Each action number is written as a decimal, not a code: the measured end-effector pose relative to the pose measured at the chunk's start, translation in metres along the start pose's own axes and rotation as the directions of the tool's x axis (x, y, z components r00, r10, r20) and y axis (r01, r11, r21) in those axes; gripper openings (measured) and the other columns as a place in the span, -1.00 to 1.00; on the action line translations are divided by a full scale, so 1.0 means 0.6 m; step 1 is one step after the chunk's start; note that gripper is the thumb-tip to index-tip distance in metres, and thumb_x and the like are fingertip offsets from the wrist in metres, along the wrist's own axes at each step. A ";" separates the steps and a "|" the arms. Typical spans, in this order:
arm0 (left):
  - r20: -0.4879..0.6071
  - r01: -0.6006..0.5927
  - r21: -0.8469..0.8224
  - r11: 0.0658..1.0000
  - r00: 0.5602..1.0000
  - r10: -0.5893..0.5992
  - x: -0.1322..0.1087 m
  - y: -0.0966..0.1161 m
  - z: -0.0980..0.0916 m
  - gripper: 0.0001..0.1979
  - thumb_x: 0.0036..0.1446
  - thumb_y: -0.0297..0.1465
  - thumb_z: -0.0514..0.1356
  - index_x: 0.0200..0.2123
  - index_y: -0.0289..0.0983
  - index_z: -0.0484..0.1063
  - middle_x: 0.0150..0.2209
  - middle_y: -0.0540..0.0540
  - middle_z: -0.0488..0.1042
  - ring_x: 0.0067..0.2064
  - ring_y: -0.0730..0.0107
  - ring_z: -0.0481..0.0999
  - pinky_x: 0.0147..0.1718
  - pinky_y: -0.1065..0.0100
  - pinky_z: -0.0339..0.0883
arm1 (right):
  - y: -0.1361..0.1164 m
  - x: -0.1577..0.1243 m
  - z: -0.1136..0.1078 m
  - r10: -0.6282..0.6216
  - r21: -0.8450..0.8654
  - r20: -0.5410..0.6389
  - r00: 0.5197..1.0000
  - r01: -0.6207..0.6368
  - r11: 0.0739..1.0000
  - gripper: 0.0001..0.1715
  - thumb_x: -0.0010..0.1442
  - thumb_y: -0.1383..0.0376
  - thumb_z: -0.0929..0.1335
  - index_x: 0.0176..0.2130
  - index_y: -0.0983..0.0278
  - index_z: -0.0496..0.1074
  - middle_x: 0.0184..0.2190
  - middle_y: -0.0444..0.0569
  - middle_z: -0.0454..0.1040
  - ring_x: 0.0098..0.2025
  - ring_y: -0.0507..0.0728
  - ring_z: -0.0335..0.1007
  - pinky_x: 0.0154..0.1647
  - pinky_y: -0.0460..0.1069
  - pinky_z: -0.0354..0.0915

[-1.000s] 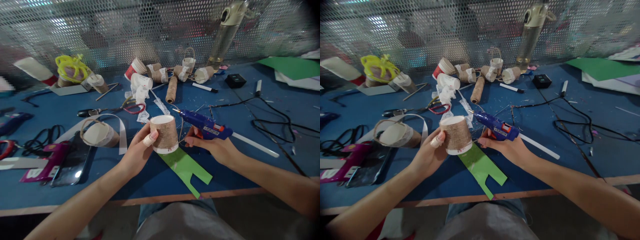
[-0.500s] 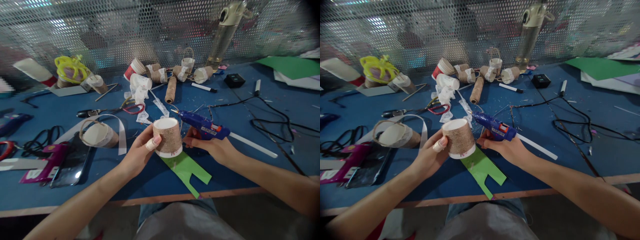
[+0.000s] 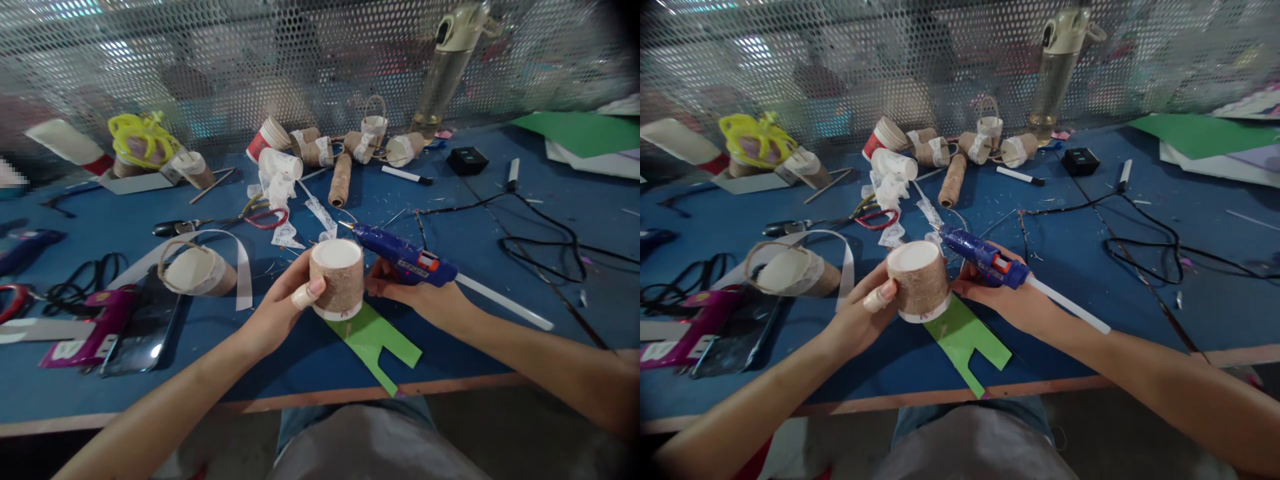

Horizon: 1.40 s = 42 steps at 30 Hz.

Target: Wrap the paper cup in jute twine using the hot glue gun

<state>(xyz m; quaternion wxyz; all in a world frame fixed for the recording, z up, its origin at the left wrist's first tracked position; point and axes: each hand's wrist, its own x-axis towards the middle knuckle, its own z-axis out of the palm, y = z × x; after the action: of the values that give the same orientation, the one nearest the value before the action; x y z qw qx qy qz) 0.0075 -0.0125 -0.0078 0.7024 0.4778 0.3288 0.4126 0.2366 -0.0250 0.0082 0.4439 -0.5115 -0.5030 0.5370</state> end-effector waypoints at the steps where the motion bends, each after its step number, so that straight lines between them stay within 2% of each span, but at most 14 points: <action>1: 0.004 0.005 -0.003 1.000 1.000 -0.005 0.000 0.000 0.001 -0.50 0.20 -0.10 0.35 0.19 -0.02 0.54 0.24 -0.07 0.53 0.33 -0.02 0.38 0.29 0.12 0.23 | 0.003 0.000 0.001 -0.003 0.008 -0.013 1.000 0.003 1.000 -0.69 -0.11 0.27 0.59 -0.47 0.20 0.42 -0.50 -0.22 0.49 -0.43 0.03 0.39 -0.29 -0.03 0.45; 7: -0.003 0.018 0.064 0.998 1.000 -0.018 0.004 -0.002 0.003 -0.49 0.11 -0.16 0.44 0.15 -0.02 0.56 0.19 -0.05 0.56 0.28 0.01 0.43 0.20 0.19 0.32 | 0.014 -0.002 0.005 0.002 0.087 -0.045 0.999 0.002 0.996 -0.68 -0.10 0.23 0.61 -0.44 0.20 0.44 -0.46 -0.19 0.55 -0.37 0.06 0.48 -0.23 -0.02 0.50; 11: -0.070 0.017 0.064 0.998 0.997 -0.012 0.004 0.000 0.000 -0.48 0.12 -0.17 0.43 0.16 -0.05 0.56 0.21 -0.08 0.55 0.30 -0.03 0.41 0.22 0.15 0.32 | 0.011 -0.001 0.004 0.024 0.156 -0.039 0.999 -0.018 0.988 -0.59 -0.17 0.21 0.66 -0.45 0.21 0.44 -0.44 -0.19 0.56 -0.36 0.06 0.51 -0.17 0.00 0.52; 15: -0.111 0.013 -0.004 1.000 0.994 -0.013 0.004 0.006 -0.002 -0.50 0.07 -0.13 0.45 0.09 -0.09 0.60 0.17 -0.11 0.58 0.29 -0.07 0.43 0.20 0.13 0.34 | 0.005 0.002 0.000 0.043 0.140 -0.047 0.998 -0.036 0.990 -0.45 -0.30 0.18 0.72 -0.46 0.23 0.41 -0.43 -0.19 0.56 -0.32 0.09 0.54 -0.13 0.03 0.54; 21: -0.126 -0.026 -0.180 0.983 0.992 0.003 0.009 0.015 -0.004 -0.61 0.04 -0.09 0.45 -0.10 -0.16 0.67 -0.08 -0.10 0.69 0.10 0.00 0.61 0.08 0.15 0.48 | 0.004 0.005 -0.004 0.013 0.088 -0.087 0.996 -0.006 0.996 -0.47 -0.21 0.12 0.70 -0.46 0.22 0.40 -0.40 -0.16 0.59 -0.26 0.11 0.58 -0.05 0.06 0.54; 23: -0.138 -0.034 -0.228 0.973 0.990 0.002 0.008 0.021 -0.004 -0.57 0.04 -0.06 0.44 -0.10 -0.18 0.66 -0.13 -0.09 0.70 0.04 0.06 0.65 0.04 0.19 0.51 | 0.006 0.006 -0.007 -0.014 0.050 -0.103 0.995 0.019 0.999 -0.49 -0.21 0.13 0.70 -0.48 0.21 0.41 -0.40 -0.15 0.59 -0.25 0.12 0.59 -0.04 0.07 0.54; 26: -0.157 -0.033 -0.267 0.963 0.988 -0.010 0.007 0.031 -0.003 -0.51 -0.03 -0.03 0.47 -0.11 -0.22 0.65 -0.11 -0.13 0.71 -0.04 0.14 0.68 -0.03 0.26 0.55 | 0.014 0.010 -0.013 -0.081 -0.024 -0.117 0.990 0.078 0.997 -0.58 -0.11 0.14 0.67 -0.45 0.20 0.46 -0.37 -0.14 0.61 -0.27 0.12 0.58 -0.09 0.06 0.52; 28: -0.124 -0.031 -0.299 0.954 0.992 -0.006 0.007 0.036 -0.001 -0.48 -0.02 -0.02 0.47 -0.09 -0.25 0.64 -0.09 -0.16 0.71 -0.05 0.17 0.69 -0.04 0.30 0.55 | 0.020 0.012 -0.018 -0.117 -0.057 -0.138 0.983 0.110 0.992 -0.64 -0.06 0.14 0.65 -0.42 0.20 0.50 -0.37 -0.15 0.60 -0.29 0.10 0.56 -0.13 0.04 0.51; 31: -0.057 -0.027 -0.334 0.942 0.998 0.009 0.009 0.039 0.000 -0.49 0.06 -0.05 0.43 -0.04 -0.27 0.61 -0.07 -0.17 0.71 -0.04 0.19 0.69 -0.03 0.32 0.55 | 0.024 0.015 -0.023 -0.091 -0.060 -0.163 0.982 0.082 0.995 -0.65 -0.06 0.14 0.65 -0.42 0.20 0.51 -0.44 -0.16 0.55 -0.39 0.07 0.50 -0.29 0.00 0.49; 34: -0.052 -0.037 -0.356 0.934 0.998 0.020 0.013 0.040 0.001 -0.53 0.09 -0.09 0.43 -0.04 -0.28 0.60 -0.07 -0.17 0.71 -0.04 0.20 0.69 -0.01 0.31 0.54 | 0.018 0.013 -0.023 -0.075 0.003 -0.173 0.982 0.076 0.997 -0.60 -0.11 0.14 0.67 -0.45 0.19 0.47 -0.47 -0.17 0.52 -0.45 0.06 0.47 -0.38 0.00 0.50; 36: -0.102 -0.057 -0.372 0.927 0.995 0.020 0.015 0.040 0.003 -0.56 0.10 -0.12 0.43 -0.04 -0.26 0.60 -0.06 -0.13 0.71 -0.02 0.22 0.69 0.01 0.31 0.53 | 0.012 0.009 -0.021 -0.143 0.008 -0.200 0.969 0.147 0.989 -0.60 -0.09 0.16 0.66 -0.47 0.18 0.44 -0.46 -0.18 0.52 -0.44 0.06 0.49 -0.29 0.03 0.56; 39: -0.189 -0.079 -0.382 0.921 0.982 0.005 0.017 0.042 0.007 -0.62 0.13 -0.18 0.40 -0.02 -0.22 0.59 0.00 -0.06 0.69 0.01 0.21 0.67 0.02 0.29 0.53 | 0.006 -0.003 -0.022 -0.287 -0.086 -0.243 0.927 0.275 0.958 -0.65 0.03 0.18 0.62 -0.47 0.17 0.42 -0.47 -0.18 0.53 -0.38 0.09 0.56 -0.15 0.07 0.58; 42: -0.206 -0.065 -0.375 0.925 0.978 -0.015 0.018 0.045 0.009 -0.62 0.20 -0.17 0.34 0.00 -0.26 0.57 -0.02 -0.12 0.68 0.01 0.19 0.66 0.01 0.28 0.52 | 0.008 -0.016 -0.035 -0.381 -0.188 -0.279 0.881 0.339 0.922 -0.68 0.13 0.17 0.57 -0.44 0.17 0.41 -0.35 -0.14 0.59 -0.27 0.12 0.62 -0.10 0.08 0.56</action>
<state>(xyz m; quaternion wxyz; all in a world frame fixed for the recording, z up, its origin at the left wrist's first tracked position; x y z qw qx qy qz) 0.0098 0.0005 0.0190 0.7386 0.2918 0.3070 0.5246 0.2582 -0.0331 0.0049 0.5742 -0.5155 -0.5481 0.3228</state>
